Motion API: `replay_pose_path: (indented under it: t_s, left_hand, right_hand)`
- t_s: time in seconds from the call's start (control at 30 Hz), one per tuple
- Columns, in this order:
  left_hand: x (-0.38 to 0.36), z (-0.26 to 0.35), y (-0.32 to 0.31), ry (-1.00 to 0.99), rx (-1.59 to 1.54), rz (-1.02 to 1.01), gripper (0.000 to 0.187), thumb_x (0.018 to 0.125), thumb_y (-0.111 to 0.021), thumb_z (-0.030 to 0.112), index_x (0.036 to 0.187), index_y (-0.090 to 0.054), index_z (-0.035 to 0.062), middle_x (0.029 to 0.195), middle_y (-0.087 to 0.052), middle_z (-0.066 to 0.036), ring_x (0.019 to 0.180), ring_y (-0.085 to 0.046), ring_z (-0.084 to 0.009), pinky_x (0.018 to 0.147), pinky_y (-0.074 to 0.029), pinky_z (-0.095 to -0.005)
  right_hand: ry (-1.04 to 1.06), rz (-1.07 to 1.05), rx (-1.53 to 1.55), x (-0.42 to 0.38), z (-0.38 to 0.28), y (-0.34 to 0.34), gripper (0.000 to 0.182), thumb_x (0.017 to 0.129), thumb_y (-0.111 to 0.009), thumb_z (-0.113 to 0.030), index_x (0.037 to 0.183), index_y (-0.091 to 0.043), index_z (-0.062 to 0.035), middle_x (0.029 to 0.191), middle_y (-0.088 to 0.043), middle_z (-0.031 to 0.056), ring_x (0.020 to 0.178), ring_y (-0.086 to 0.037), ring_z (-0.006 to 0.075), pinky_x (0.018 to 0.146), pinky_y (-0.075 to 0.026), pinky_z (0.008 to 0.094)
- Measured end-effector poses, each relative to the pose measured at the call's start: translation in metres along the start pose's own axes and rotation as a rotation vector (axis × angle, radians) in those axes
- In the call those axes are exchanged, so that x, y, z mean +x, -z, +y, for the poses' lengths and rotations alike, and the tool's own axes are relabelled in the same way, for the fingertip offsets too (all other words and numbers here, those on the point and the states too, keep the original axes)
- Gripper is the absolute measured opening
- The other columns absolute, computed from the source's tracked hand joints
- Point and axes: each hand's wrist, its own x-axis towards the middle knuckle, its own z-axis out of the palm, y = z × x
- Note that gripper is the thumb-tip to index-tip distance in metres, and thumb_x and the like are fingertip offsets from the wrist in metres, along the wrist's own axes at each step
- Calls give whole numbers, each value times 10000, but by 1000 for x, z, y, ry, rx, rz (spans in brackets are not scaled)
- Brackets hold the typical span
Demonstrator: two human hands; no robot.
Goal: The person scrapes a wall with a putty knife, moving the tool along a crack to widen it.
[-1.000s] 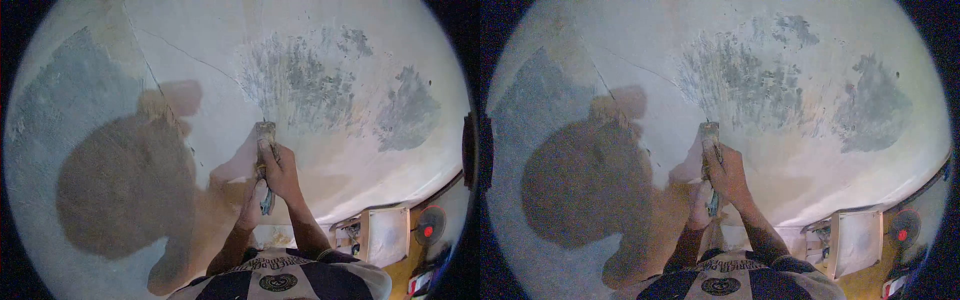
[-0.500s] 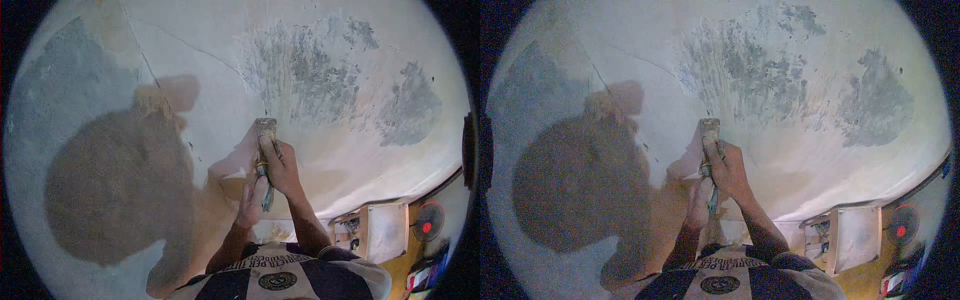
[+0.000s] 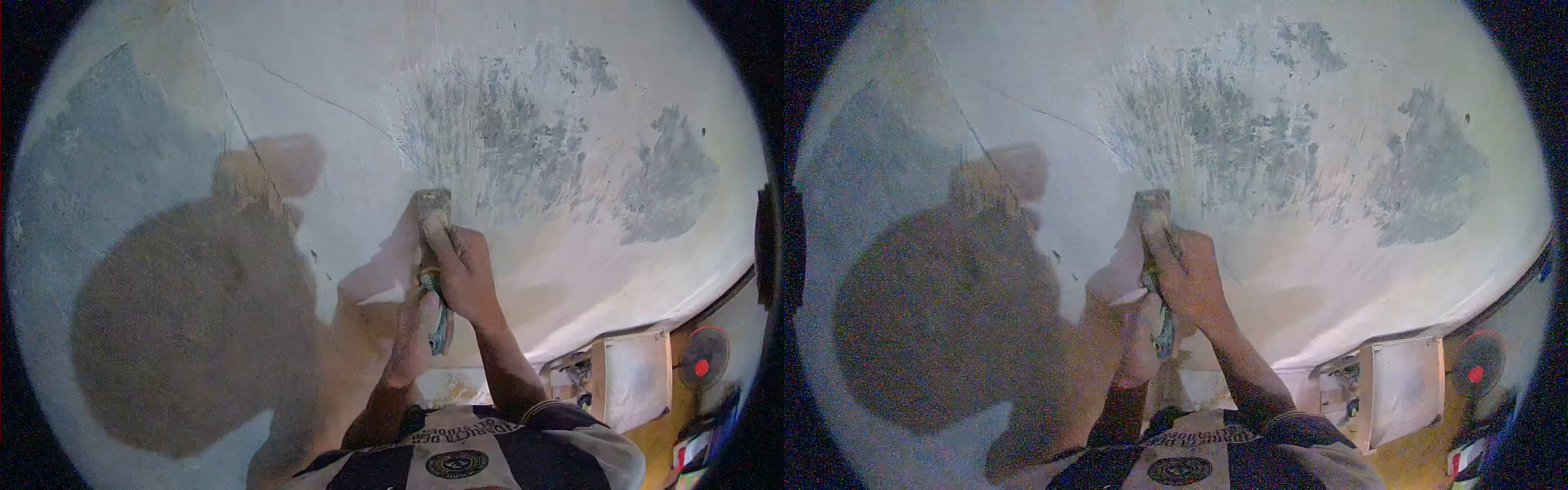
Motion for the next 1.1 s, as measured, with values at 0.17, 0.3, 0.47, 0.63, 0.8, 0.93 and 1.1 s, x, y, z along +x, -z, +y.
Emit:
replay_pose_path:
  t_s: [0.17,0.3,0.47,0.63,0.8,0.93,1.1]
  left_hand:
    - [-5,-12,9,52,42,6,343,988,-428,375,968,-534,50,658,-491,8,522,-456,-74,464,-369,-244]
    - [-5,-12,12,78,31,20,353,990,-431,381,946,-546,51,697,-510,9,561,-436,-72,517,-377,-248]
    - [3,-18,7,71,76,127,337,992,-442,362,936,-556,50,712,-514,7,613,-434,-84,556,-386,-258]
    - [-1,-23,13,55,67,51,315,992,-449,340,930,-565,53,724,-509,20,620,-441,-82,552,-384,-253]
    - [5,-19,6,38,34,52,322,996,-444,346,875,-548,67,662,-492,15,576,-446,-74,516,-374,-252]
    - [2,-20,7,-11,-23,5,290,1004,-434,320,907,-540,68,675,-500,16,575,-451,-68,503,-379,-250]
    - [21,-32,-1,-281,130,236,318,1000,-428,345,899,-539,64,673,-507,10,549,-459,-74,484,-389,-240]
  right_hand:
    - [-65,-32,43,-8,-5,3,487,975,-483,-341,662,-528,29,545,-530,102,486,-515,172,479,-405,350]
    - [-69,-15,30,-3,1,1,462,966,-494,-313,662,-514,33,548,-512,115,482,-496,191,483,-396,364]
    - [-1,-4,-36,-1,7,2,440,985,-495,-309,681,-569,0,594,-523,2,574,-476,65,510,-394,255]
    - [-33,1,-61,-6,10,2,451,977,-510,-330,673,-562,-1,582,-519,-1,539,-473,70,481,-387,258]
    - [-27,17,17,-2,-10,1,513,982,-476,-344,643,-513,41,522,-497,120,460,-502,170,467,-398,373]
    - [39,21,-25,-7,-10,1,547,992,-458,-372,644,-520,45,527,-505,112,473,-510,164,477,-414,364]
    - [78,29,-100,3,-14,3,557,984,-464,-394,644,-521,44,538,-512,115,476,-493,178,480,-407,364]
